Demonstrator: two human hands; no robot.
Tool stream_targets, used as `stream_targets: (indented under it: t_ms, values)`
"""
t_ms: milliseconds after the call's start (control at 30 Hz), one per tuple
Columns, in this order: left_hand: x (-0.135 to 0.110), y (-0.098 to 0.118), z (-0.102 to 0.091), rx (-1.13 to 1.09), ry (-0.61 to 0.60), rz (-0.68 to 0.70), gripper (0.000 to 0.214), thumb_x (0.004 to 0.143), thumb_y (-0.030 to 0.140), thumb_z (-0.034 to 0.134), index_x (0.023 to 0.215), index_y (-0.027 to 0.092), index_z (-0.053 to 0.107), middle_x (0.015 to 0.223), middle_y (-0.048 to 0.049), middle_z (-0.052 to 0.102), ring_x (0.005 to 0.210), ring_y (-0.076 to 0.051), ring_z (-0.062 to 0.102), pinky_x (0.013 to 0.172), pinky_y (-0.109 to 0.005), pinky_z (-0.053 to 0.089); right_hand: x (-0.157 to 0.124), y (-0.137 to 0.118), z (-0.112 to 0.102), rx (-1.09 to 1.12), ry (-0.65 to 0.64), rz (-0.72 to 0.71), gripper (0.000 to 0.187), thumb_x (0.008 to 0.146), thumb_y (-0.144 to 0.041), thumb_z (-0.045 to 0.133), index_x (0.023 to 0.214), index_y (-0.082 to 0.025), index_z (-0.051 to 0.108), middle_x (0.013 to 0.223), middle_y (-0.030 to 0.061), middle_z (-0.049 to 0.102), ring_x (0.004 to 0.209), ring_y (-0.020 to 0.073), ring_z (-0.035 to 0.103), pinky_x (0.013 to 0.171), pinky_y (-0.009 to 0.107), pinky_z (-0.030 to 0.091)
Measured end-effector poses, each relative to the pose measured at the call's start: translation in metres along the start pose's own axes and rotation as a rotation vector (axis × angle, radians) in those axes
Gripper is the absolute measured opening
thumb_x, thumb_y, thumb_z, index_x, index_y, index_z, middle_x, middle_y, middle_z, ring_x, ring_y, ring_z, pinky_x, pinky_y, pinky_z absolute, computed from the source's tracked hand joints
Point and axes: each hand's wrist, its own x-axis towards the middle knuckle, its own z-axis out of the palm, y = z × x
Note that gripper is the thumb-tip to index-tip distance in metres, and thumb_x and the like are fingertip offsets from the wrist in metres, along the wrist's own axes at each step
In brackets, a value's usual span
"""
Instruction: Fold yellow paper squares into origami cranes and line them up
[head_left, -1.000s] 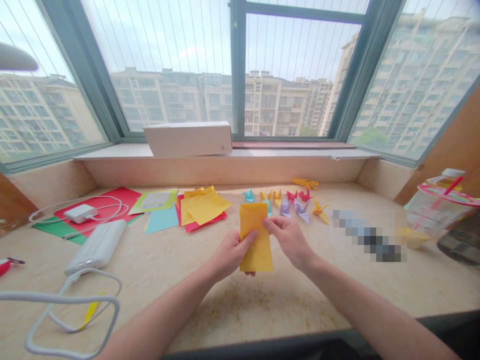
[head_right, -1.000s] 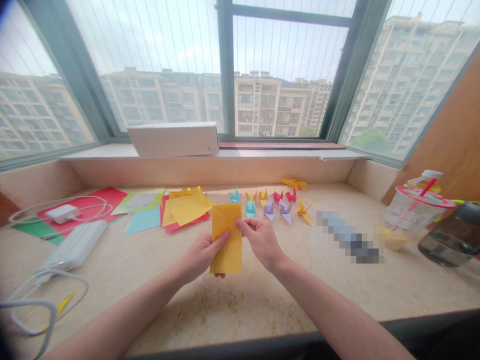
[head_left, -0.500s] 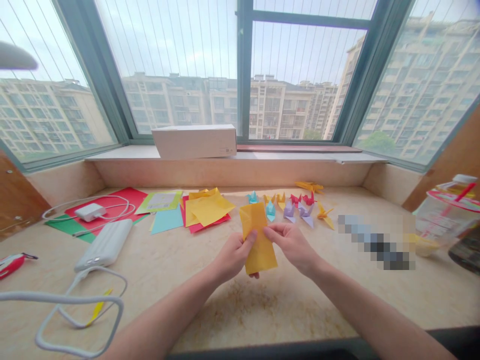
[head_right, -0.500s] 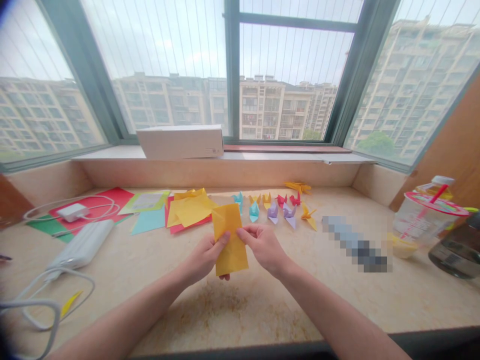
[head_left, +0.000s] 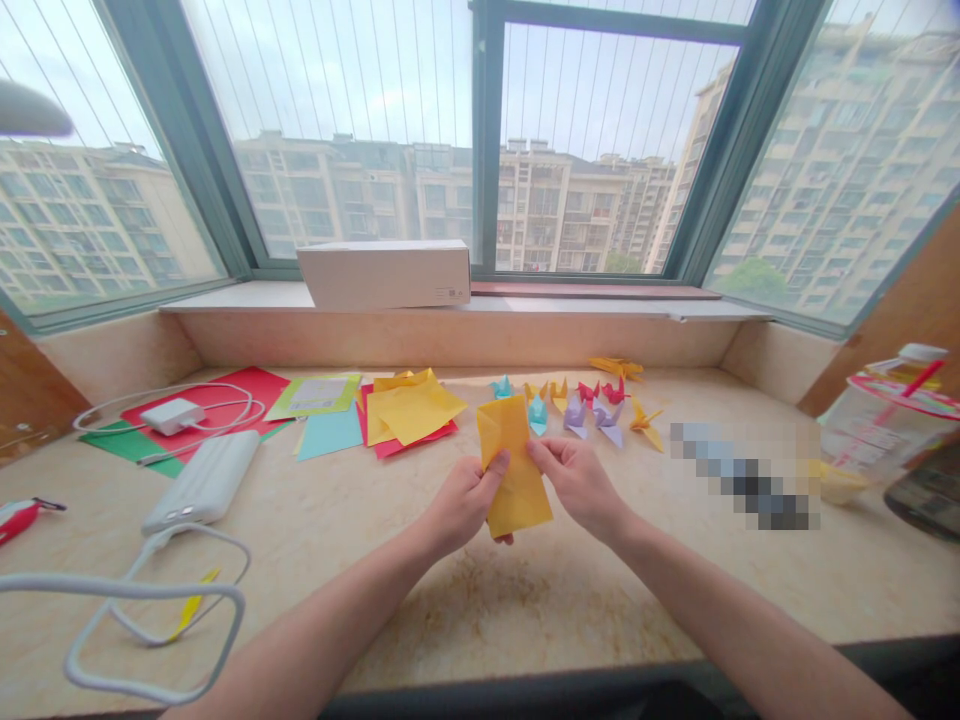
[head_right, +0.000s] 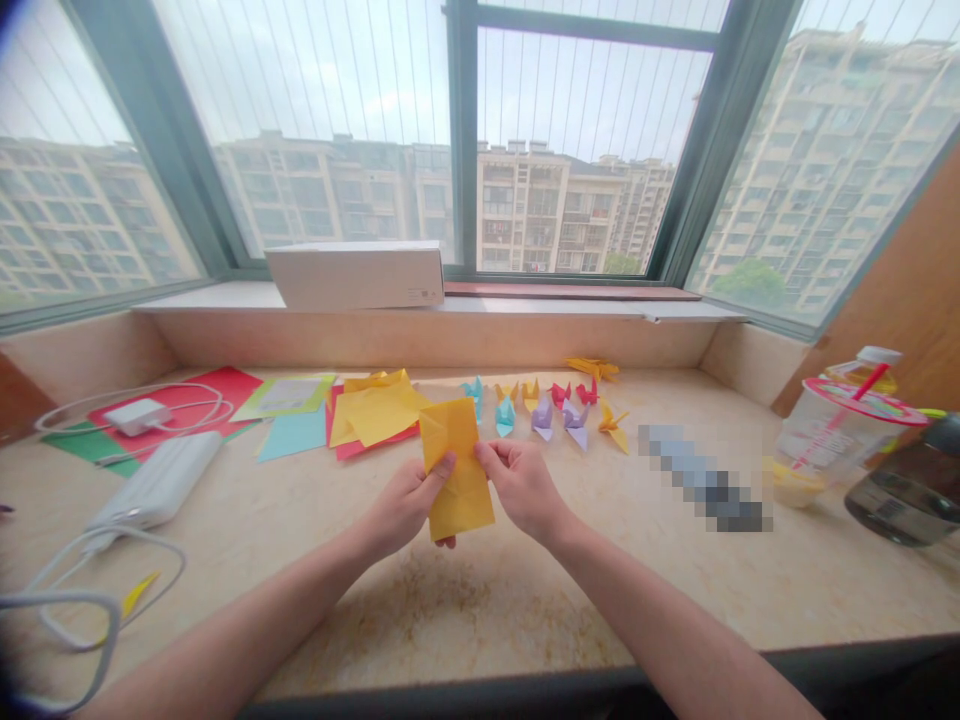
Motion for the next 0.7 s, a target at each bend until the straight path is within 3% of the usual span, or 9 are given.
stream_targets:
  t_ms: [133,333,533,700]
  values:
    - [0.0000,-0.0006,0.0001,-0.004,0.064,0.020,0.068,0.087,0.069,0.044,0.070,0.007,0.066,0.051,-0.0091,0.065,0.036,-0.015,0.060,0.033,-0.020,0.042,-0.0023,-0.0016,0.0013,-0.025,-0.065,0.007,0.045,0.081,-0.059,0.064,0.086,-0.016,0.076,0.074,0.0052,0.073,0.067,0.0200,0.066,0.063,0.031,0.052]
    - [-0.0008,0.0009,0.0019,0.007,0.066,0.025,0.067,0.088,0.067,0.043,0.072,0.007,0.067,0.051,-0.0091,0.065,0.037,-0.016,0.061,0.033,-0.021,0.042,-0.0052,-0.0029,0.0000,-0.107,0.025,-0.016,0.042,0.081,-0.056,0.065,0.085,-0.016,0.077,0.076,0.0062,0.074,0.068,0.0213,0.066,0.060,0.030,0.051]
    - [-0.0002,0.0071,-0.0025,-0.022,0.145,0.074,0.067,0.088,0.067,0.044,0.082,0.005,0.068,0.060,-0.0116,0.069,0.039,-0.017,0.062,0.034,-0.022,0.044,-0.0053,-0.0070,-0.0014,-0.125,-0.128,0.017,0.044,0.083,-0.056,0.063,0.075,-0.015,0.077,0.065,0.0046,0.070,0.052,0.0140,0.058,0.051,0.026,0.046]
    - [0.0013,0.0078,-0.0037,-0.057,0.150,0.075,0.066,0.089,0.066,0.044,0.084,0.005,0.067,0.063,-0.0125,0.071,0.038,-0.017,0.062,0.033,-0.022,0.044,-0.0076,-0.0082,0.0016,-0.151,-0.032,-0.030,0.042,0.083,-0.055,0.064,0.083,-0.015,0.078,0.064,0.0048,0.069,0.051,0.0135,0.056,0.048,0.025,0.047]
